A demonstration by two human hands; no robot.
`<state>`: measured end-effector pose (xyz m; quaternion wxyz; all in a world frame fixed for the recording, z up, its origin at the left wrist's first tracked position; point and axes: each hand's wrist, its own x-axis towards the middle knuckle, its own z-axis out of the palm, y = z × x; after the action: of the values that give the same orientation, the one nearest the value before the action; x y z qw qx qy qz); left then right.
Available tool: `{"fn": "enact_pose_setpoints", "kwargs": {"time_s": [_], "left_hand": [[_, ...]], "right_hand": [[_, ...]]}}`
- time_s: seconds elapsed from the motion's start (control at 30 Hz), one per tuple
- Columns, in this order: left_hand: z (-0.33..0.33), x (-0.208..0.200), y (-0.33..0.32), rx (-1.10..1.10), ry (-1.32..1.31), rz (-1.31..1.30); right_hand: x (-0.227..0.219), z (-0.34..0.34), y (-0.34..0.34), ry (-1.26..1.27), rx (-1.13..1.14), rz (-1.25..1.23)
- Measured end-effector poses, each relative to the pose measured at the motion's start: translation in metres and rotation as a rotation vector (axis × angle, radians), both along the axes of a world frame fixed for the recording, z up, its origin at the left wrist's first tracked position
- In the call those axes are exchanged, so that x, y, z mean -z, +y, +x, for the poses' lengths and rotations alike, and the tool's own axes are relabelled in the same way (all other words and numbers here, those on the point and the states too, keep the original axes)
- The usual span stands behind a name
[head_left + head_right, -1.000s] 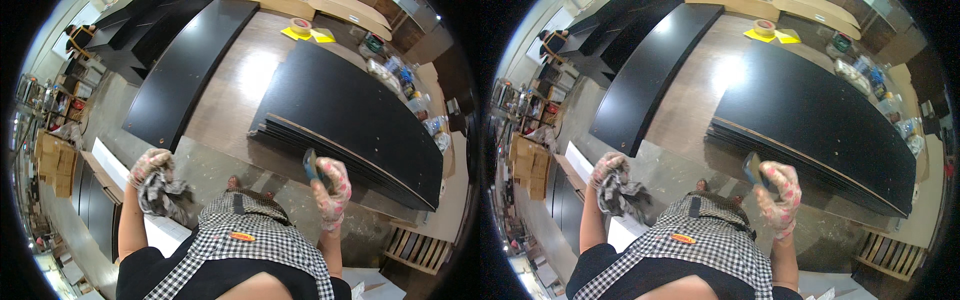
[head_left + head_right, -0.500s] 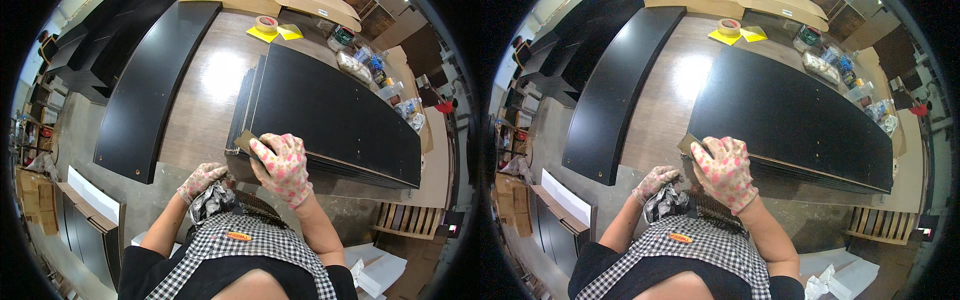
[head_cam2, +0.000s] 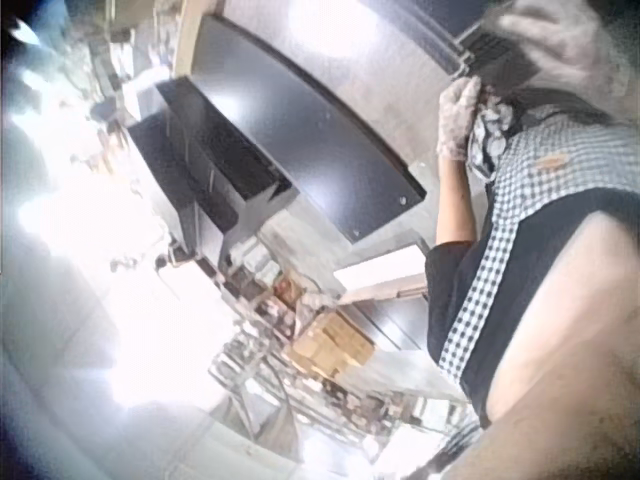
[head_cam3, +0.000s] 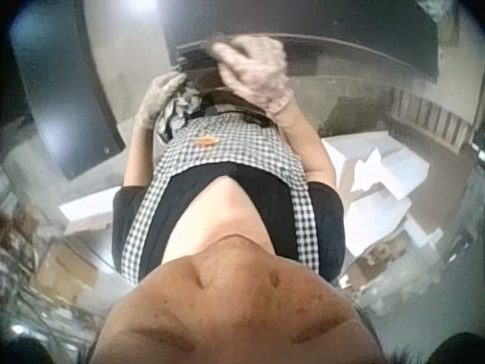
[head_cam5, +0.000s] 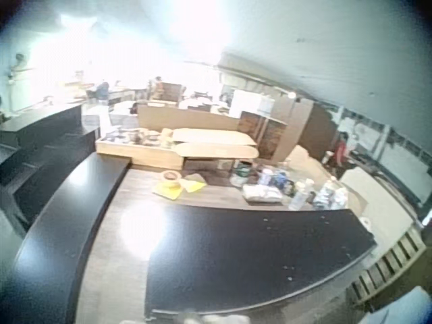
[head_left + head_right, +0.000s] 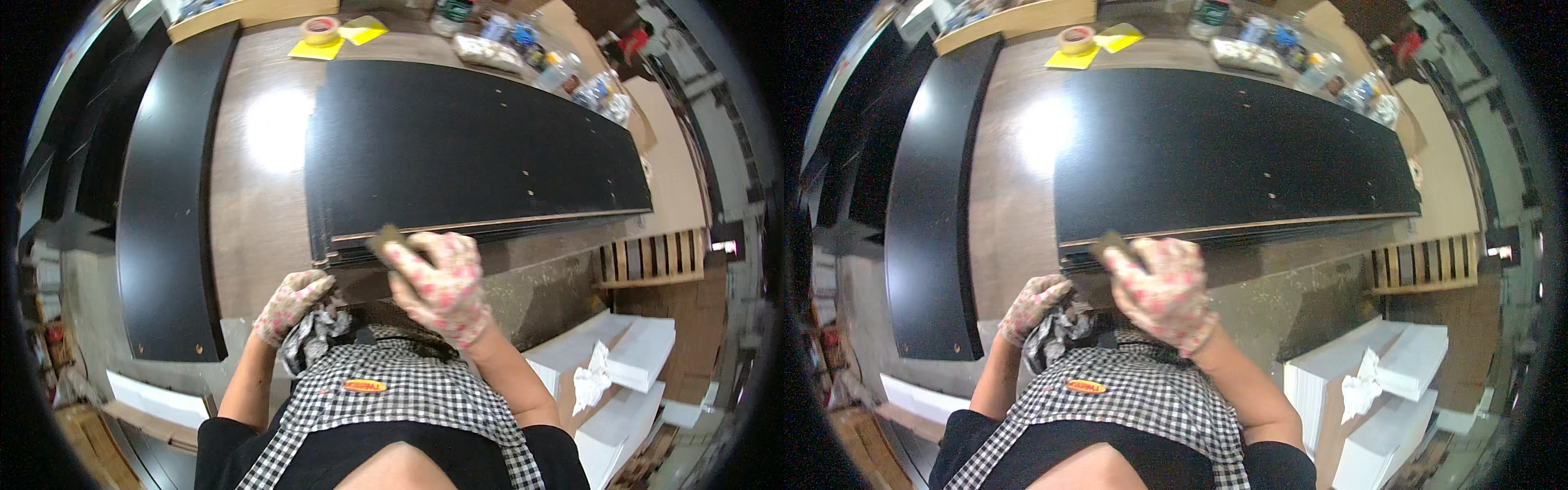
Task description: The person wipes a large black curved furniture panel with a cloth, repeatedly cleaning its surface and edges. The person uses a small blue tool to scrape or smooth the surface while continuing to wipe with the cloth. The task occurs in a workshop environment with various materials and tools visible.
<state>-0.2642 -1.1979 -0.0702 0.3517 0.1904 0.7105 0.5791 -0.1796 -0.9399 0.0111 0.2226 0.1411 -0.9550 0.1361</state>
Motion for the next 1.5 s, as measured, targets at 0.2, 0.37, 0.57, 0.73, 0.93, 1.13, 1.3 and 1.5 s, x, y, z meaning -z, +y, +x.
{"fn": "enact_pose_setpoints", "kwargs": {"time_s": [0.2, 0.37, 0.57, 0.73, 0.93, 1.13, 1.3, 1.5], "left_hand": [[-0.021, -0.04, -0.018, -0.112, -0.067, -0.002], [-0.055, -0.053, -0.055, -0.468, -0.048, 0.065], [-0.102, -0.076, -0.089, -0.306, 0.329, 0.462], [-0.117, -0.108, -0.049, -0.621, 0.741, 0.571], [-0.093, -0.137, 0.043, -0.559, 1.488, 0.015], [-0.035, -0.167, 0.187, -0.356, 1.613, -0.228], [0.017, -0.167, 0.343, -0.449, 0.671, 0.074], [0.038, -0.156, 0.433, -0.285, 0.493, 0.116]], "right_hand": [[-0.032, 0.038, 0.068, 0.255, 0.524, -0.041], [0.003, 0.027, 0.038, 0.017, 0.265, -0.088], [-0.036, 0.052, 0.135, 0.16, 0.89, -0.132], [-0.01, 0.047, 0.106, 0.128, 0.346, -0.06], [-0.01, 0.093, 0.286, 0.198, 0.955, 0.061], [-0.003, 0.101, 0.32, 0.157, 0.51, -0.007], [0.027, 0.145, 0.457, 0.187, 0.741, -0.007], [0.001, 0.173, 0.662, 0.264, 1.068, 0.043]]}}
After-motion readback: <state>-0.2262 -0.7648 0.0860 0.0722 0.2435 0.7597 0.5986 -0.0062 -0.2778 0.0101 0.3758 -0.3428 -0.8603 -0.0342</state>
